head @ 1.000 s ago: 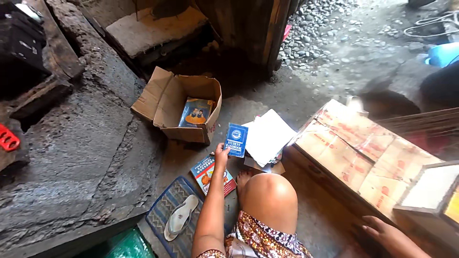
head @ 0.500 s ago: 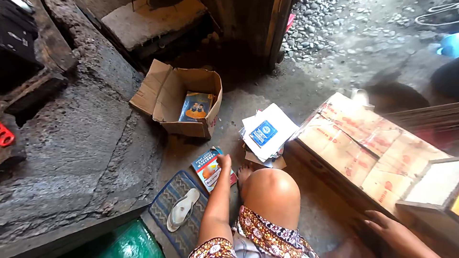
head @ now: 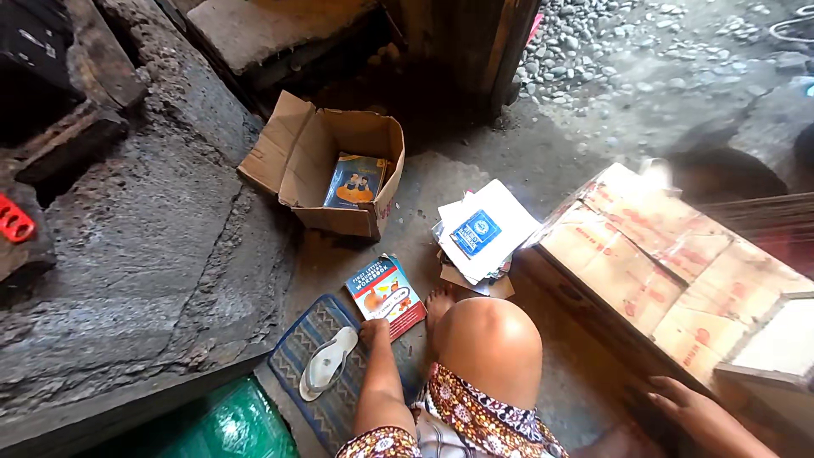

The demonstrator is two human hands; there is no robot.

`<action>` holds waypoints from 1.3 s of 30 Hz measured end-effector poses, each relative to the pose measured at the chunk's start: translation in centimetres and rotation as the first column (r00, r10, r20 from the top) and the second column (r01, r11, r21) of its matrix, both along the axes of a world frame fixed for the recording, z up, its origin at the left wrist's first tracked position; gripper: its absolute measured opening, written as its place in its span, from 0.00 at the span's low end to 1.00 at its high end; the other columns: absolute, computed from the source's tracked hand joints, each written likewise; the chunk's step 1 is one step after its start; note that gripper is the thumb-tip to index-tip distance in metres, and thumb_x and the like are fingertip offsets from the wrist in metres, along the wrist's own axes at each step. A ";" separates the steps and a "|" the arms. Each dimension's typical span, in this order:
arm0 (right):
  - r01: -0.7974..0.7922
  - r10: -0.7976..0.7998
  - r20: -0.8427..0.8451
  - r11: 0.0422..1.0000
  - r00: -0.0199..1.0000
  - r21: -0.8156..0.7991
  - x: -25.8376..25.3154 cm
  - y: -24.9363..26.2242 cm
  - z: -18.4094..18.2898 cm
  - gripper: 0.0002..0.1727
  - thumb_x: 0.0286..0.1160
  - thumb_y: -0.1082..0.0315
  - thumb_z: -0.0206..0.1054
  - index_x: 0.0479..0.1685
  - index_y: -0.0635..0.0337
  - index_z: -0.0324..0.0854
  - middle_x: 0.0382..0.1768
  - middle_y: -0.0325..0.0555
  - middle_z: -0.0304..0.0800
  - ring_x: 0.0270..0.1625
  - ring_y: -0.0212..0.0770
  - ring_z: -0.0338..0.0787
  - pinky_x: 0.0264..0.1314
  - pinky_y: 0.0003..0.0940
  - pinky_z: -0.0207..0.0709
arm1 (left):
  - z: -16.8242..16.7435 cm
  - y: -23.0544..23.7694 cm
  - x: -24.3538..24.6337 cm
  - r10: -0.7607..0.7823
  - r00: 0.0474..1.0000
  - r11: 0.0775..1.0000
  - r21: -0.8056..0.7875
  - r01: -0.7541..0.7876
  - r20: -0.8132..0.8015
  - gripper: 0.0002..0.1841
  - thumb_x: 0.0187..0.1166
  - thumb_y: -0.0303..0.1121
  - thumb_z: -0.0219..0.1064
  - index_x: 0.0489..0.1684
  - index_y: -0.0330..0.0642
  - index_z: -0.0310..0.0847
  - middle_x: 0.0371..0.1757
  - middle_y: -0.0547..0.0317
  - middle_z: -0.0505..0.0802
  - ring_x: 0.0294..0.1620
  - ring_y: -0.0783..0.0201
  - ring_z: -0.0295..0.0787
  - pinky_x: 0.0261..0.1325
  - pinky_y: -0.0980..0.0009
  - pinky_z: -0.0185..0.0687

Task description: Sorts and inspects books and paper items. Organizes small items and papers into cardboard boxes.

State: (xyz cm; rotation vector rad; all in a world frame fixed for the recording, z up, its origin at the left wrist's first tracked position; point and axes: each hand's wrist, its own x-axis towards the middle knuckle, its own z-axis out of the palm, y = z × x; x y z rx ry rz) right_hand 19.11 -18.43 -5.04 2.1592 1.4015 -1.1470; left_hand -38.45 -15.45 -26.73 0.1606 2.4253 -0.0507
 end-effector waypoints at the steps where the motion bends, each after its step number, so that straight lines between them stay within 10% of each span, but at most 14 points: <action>1: 0.000 0.000 0.005 1.000 1.000 -0.005 0.2 0.0 -0.2 0.26 0.88 0.58 0.62 0.80 0.58 0.74 0.69 0.66 0.85 0.75 0.66 0.82 0.78 0.68 0.70 | -0.2 -0.1 -0.2 -0.017 1.000 1.000 0.004 0.017 0.004 0.44 0.66 0.51 0.79 0.77 0.27 0.70 0.71 0.31 0.84 0.73 0.40 0.82 0.71 0.44 0.80; 10: 0.020 -0.020 -0.008 1.000 1.000 0.010 0.1 0.1 0.2 0.26 0.88 0.59 0.62 0.80 0.58 0.73 0.70 0.68 0.84 0.76 0.67 0.81 0.79 0.69 0.68 | 3.7 -2.4 0.2 -0.070 0.997 0.837 0.544 0.053 0.011 0.26 0.88 0.35 0.61 0.84 0.39 0.65 0.66 0.33 0.88 0.68 0.37 0.86 0.69 0.36 0.79; 14: 0.012 -0.012 -0.010 1.000 1.000 0.017 0.6 0.2 0.1 0.26 0.88 0.58 0.62 0.81 0.59 0.73 0.70 0.69 0.83 0.76 0.68 0.80 0.79 0.69 0.68 | 10.5 -1.3 -0.5 -0.234 0.970 0.689 0.694 0.209 -0.060 0.20 0.86 0.32 0.62 0.74 0.33 0.75 0.60 0.35 0.90 0.63 0.41 0.89 0.68 0.40 0.80; 20: 0.002 -0.001 -0.035 0.999 0.999 0.051 0.1 0.1 0.9 0.28 0.87 0.59 0.62 0.81 0.63 0.72 0.70 0.72 0.82 0.76 0.71 0.79 0.79 0.71 0.66 | 23.4 4.9 -5.4 -0.265 0.963 0.313 0.949 0.043 0.044 0.19 0.79 0.22 0.67 0.67 0.23 0.76 0.49 0.39 0.92 0.45 0.58 0.93 0.53 0.58 0.90; 27: 0.004 -0.003 -0.022 0.999 1.000 0.037 0.2 -0.4 0.5 0.27 0.88 0.58 0.62 0.81 0.61 0.73 0.70 0.72 0.82 0.77 0.71 0.79 0.79 0.71 0.66 | 35.3 18.1 -14.1 -0.252 0.966 0.335 0.941 0.037 0.052 0.25 0.81 0.30 0.69 0.76 0.36 0.73 0.61 0.38 0.88 0.56 0.52 0.89 0.61 0.52 0.85; 32: 0.008 -0.007 -0.015 1.000 1.000 0.023 -0.2 0.0 0.9 0.27 0.89 0.58 0.61 0.81 0.62 0.72 0.71 0.71 0.81 0.77 0.69 0.79 0.80 0.70 0.66 | 32.1 22.7 -15.6 -0.096 0.989 0.449 0.882 0.142 -0.110 0.46 0.80 0.47 0.71 0.93 0.35 0.47 0.83 0.25 0.70 0.82 0.33 0.70 0.79 0.39 0.70; 37: 0.025 -0.024 -0.026 0.999 0.999 0.026 -0.3 -0.2 1.4 0.28 0.89 0.57 0.61 0.82 0.62 0.71 0.71 0.72 0.82 0.76 0.70 0.79 0.79 0.71 0.66 | 19.9 16.2 -8.6 -0.061 0.905 0.422 0.810 0.406 -0.422 0.33 0.84 0.34 0.65 0.83 0.24 0.59 0.81 0.25 0.72 0.83 0.35 0.69 0.85 0.47 0.66; 39: 0.021 -0.021 -0.017 1.000 1.000 0.010 0.1 -0.4 1.0 0.28 0.89 0.57 0.60 0.82 0.62 0.71 0.71 0.71 0.82 0.76 0.70 0.80 0.79 0.71 0.67 | 12.9 11.5 -6.4 -0.069 0.941 0.555 0.772 0.311 -0.330 0.31 0.81 0.32 0.66 0.81 0.24 0.63 0.79 0.26 0.74 0.81 0.36 0.72 0.82 0.48 0.70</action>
